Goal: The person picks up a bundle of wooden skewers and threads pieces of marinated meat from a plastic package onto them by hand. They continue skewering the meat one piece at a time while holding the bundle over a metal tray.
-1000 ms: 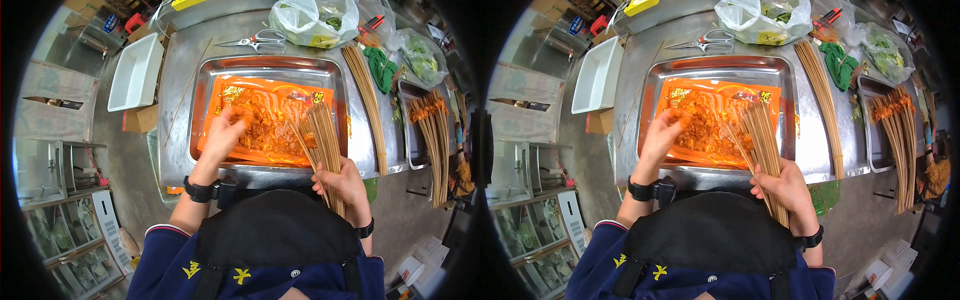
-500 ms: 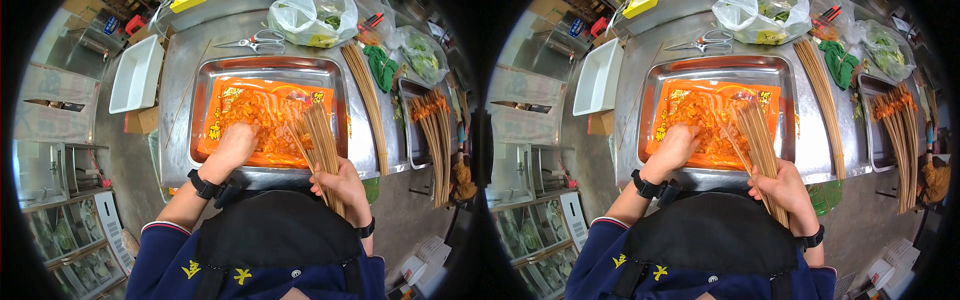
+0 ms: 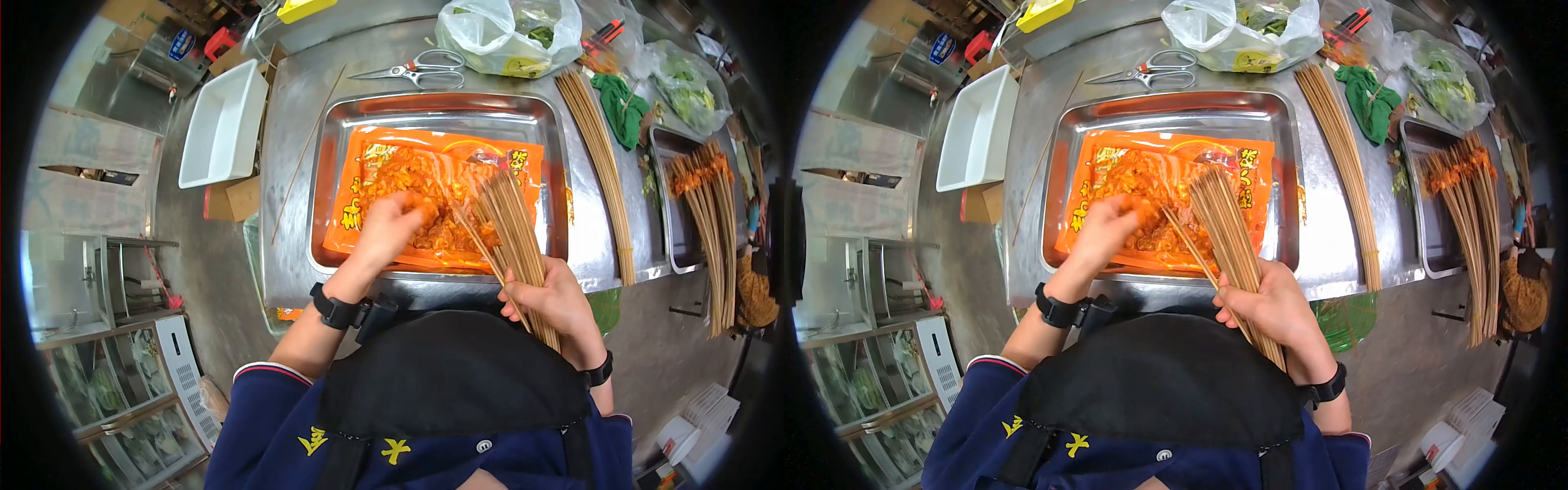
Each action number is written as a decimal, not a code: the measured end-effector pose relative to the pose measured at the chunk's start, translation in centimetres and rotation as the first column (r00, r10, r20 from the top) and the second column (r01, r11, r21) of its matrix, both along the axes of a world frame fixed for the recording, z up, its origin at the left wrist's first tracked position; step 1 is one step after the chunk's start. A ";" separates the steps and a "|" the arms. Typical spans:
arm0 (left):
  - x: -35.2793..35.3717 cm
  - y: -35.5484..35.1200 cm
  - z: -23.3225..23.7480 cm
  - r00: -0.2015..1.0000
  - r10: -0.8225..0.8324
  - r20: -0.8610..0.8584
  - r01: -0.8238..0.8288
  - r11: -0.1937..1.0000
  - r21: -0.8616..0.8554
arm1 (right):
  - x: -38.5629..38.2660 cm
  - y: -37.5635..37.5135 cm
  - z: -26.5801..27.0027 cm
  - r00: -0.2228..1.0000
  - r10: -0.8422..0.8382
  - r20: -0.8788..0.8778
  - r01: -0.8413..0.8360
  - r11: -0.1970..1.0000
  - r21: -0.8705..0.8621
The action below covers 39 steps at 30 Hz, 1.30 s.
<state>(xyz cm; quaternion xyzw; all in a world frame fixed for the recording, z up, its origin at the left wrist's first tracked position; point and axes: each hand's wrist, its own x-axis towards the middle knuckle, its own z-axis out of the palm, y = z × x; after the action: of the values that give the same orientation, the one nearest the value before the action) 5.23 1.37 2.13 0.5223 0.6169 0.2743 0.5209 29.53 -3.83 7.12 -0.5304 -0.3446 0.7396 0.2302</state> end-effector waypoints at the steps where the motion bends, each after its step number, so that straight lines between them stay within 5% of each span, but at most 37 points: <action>1: 0.0 0.0 0.0 1.000 -0.004 -0.001 0.004 1.000 -0.001 | -0.1 0.0 0.0 1.000 0.014 -0.005 -0.014 1.000 -0.004; 3: -0.1 -0.1 0.1 0.776 0.159 0.610 -0.062 0.982 -0.177 | -0.1 0.0 0.0 0.999 0.033 -0.009 -0.033 0.999 -0.006; 7: 0.8 -0.6 -0.1 0.599 0.294 0.745 -0.126 0.953 -0.275 | -0.2 0.1 0.1 0.998 0.064 -0.004 -0.064 0.998 -0.005; 13: 2.4 -1.0 1.8 0.497 0.324 0.805 -0.218 0.945 -0.245 | -0.1 0.1 0.1 0.999 0.050 -0.014 -0.050 0.999 -0.006; 31: 1.1 -0.8 -0.2 0.491 0.232 0.840 -0.003 0.965 -0.264 | 0.2 -0.2 0.0 0.997 0.064 -0.042 -0.064 0.998 -0.004; 39: 1.5 -1.0 0.5 0.529 0.272 0.804 -0.052 0.956 -0.289 | 0.1 -0.2 0.1 0.998 0.061 -0.036 -0.062 0.998 -0.020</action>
<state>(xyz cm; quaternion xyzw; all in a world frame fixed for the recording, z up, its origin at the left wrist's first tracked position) 6.75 0.38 2.59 0.2043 0.3669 0.4640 0.7800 29.66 -4.03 7.20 -0.5089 -0.3488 0.7590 0.2078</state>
